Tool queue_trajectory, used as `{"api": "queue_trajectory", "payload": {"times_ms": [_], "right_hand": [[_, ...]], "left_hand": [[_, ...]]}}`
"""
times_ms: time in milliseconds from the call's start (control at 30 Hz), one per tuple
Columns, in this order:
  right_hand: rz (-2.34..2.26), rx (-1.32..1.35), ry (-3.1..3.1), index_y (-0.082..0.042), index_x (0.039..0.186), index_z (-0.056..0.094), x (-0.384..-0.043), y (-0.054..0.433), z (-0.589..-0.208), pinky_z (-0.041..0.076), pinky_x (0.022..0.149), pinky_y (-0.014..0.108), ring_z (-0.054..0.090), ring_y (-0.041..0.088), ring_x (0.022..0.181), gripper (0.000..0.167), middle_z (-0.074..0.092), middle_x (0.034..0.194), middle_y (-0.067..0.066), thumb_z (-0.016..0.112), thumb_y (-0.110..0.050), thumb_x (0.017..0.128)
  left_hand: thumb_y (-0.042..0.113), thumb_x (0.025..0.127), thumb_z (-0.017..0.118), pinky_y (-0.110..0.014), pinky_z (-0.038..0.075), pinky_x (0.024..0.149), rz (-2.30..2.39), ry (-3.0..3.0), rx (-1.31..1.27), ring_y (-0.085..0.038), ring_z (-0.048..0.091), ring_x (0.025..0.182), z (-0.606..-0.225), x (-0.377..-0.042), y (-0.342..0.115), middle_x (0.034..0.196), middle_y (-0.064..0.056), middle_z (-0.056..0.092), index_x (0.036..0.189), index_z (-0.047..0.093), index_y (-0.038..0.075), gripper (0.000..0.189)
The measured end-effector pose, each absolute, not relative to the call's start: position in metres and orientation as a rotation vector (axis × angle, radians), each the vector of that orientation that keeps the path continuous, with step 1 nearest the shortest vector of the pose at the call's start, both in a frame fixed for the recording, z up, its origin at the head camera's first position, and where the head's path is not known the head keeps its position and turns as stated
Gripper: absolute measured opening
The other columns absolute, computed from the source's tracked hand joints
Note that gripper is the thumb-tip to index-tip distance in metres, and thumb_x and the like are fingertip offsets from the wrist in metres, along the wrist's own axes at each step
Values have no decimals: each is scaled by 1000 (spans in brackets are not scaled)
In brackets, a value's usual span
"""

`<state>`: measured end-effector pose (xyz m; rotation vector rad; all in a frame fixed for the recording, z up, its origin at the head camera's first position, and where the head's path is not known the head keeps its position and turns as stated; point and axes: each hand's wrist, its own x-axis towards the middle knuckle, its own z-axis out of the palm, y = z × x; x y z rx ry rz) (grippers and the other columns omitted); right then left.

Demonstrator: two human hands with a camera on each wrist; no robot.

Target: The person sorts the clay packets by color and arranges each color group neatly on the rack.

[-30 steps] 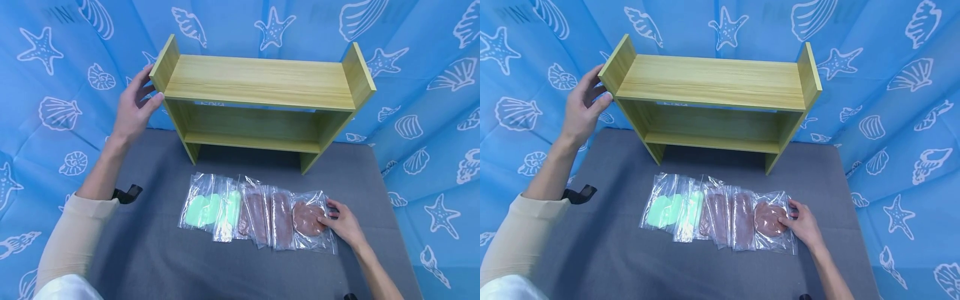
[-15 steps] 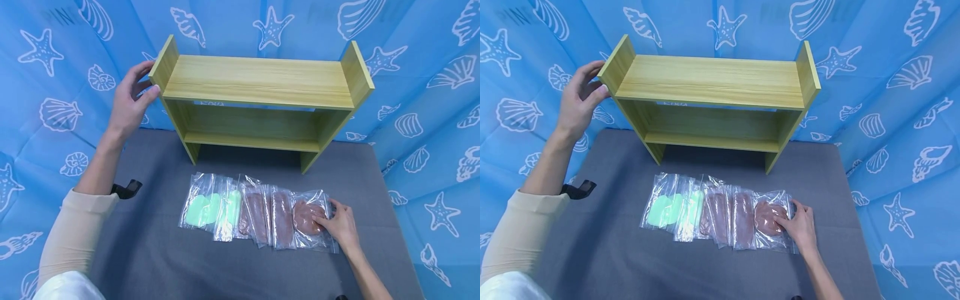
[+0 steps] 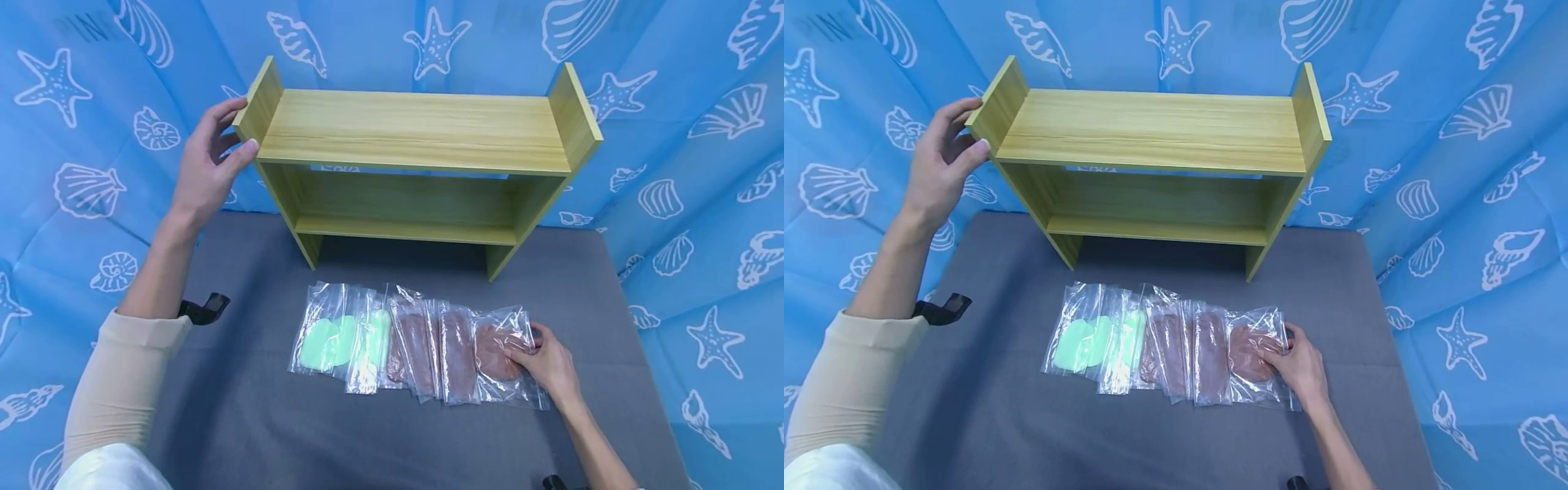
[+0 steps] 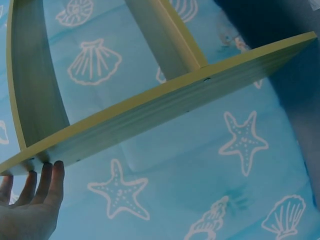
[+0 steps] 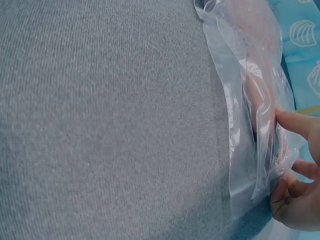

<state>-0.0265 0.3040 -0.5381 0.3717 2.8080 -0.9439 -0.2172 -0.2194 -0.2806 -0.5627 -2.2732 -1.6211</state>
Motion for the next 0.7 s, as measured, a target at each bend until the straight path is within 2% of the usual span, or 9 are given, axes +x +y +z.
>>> {"api": "queue_trajectory", "payload": {"times_ms": [233, 400, 500, 600, 700], "right_hand": [[-984, 342, 2811, 6, 143, 40, -26, 306, -539, 48, 67, 38, 67, 32, 88, 86, 67, 102, 19, 84, -32, 79], [-1046, 295, 2788, 2, 150, 35, -26, 308, -539, 49, 68, 35, 66, 26, 85, 91, 66, 104, 18, 83, -32, 82], [-1120, 258, 2766, -7, 157, 24, -25, 309, -540, 51, 68, 33, 66, 27, 88, 97, 66, 110, 25, 81, -35, 84], [-1212, 222, 2748, -21, 161, 13, -23, 309, -540, 53, 65, 32, 67, 33, 88, 101, 63, 113, 33, 79, -34, 86], [-1271, 176, 2781, -29, 160, 16, -20, 309, -541, 54, 63, 28, 69, 35, 91, 96, 61, 118, 37, 79, -28, 87]], "left_hand": [[20, 98, 60, -30, 46, 94, -1600, -2342, -542, -28, 53, 124, -273, -216, -220, 148, -6, 44, 148, 46, 16, 52], [22, 99, 58, -28, 44, 92, -1585, -2389, -528, -28, 51, 125, -270, -218, -221, 150, -5, 43, 148, 45, 17, 51], [22, 99, 58, -29, 43, 94, -1572, -2407, -537, -27, 49, 128, -270, -221, -222, 151, -5, 42, 149, 45, 17, 51], [23, 100, 57, -29, 42, 95, -1581, -2414, -538, -26, 48, 129, -268, -223, -222, 150, -6, 42, 148, 45, 17, 51], [26, 102, 54, -30, 46, 95, -1613, -2425, -524, -26, 51, 127, -265, -223, -222, 149, -6, 43, 148, 46, 18, 48]]}}
